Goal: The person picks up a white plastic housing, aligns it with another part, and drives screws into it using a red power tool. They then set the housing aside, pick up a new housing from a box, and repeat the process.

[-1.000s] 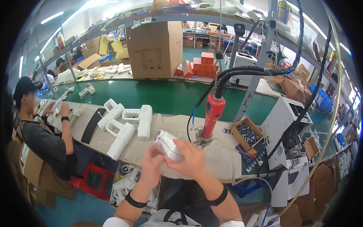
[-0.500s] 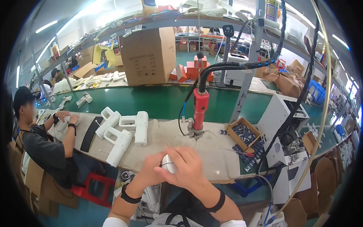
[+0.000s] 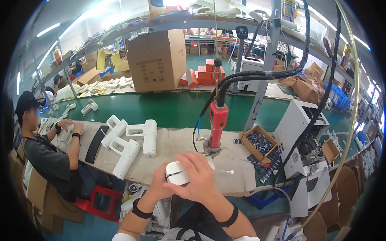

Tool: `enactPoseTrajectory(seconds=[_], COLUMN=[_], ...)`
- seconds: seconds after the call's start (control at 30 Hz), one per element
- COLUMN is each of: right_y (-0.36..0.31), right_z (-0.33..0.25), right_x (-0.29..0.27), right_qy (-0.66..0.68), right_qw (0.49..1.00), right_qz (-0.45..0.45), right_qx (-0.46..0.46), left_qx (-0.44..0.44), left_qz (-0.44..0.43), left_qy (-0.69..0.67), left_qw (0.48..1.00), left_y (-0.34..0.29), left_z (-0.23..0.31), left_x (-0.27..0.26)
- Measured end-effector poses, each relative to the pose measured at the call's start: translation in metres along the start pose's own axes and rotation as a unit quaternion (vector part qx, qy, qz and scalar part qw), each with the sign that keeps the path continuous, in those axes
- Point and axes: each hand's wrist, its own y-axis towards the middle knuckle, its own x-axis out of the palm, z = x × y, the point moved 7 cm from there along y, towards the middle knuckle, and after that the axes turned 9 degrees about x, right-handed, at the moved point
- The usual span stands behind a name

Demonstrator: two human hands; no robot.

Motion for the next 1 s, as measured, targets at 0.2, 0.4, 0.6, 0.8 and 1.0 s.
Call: enactPoseTrajectory(seconds=[0.2, 0.4, 0.6, 0.8, 1.0], right_y=[-0.052, 0.041, 0.049, 0.056, 0.050], right_z=[0.022, 0.068, 0.126, 0.086, 0.077], right_x=[-0.028, -0.041, -0.005, -0.036, -0.036], right_qy=[0.018, 0.034, 0.243, 0.360, 0.343], right_qw=[0.999, 0.951, 0.914, 0.875, 0.869], right_qz=[0.041, 0.261, 0.049, 0.165, 0.130], right_qx=[0.022, 0.160, 0.321, 0.280, 0.333], left_qx=[0.312, 0.355, 0.218, -0.124, -0.202], left_qz=[-0.040, -0.255, -0.314, 0.023, -0.034], left_qy=[0.181, 0.248, 0.292, 0.196, 0.192], left_qw=[0.932, 0.865, 0.877, 0.973, 0.960], left_y=[-0.026, -0.057, -0.048, -0.056, -0.054], left_z=[-0.039, -0.073, -0.079, -0.129, -0.152], left_x=[0.009, 0.049, 0.053, 0.002, 0.024])
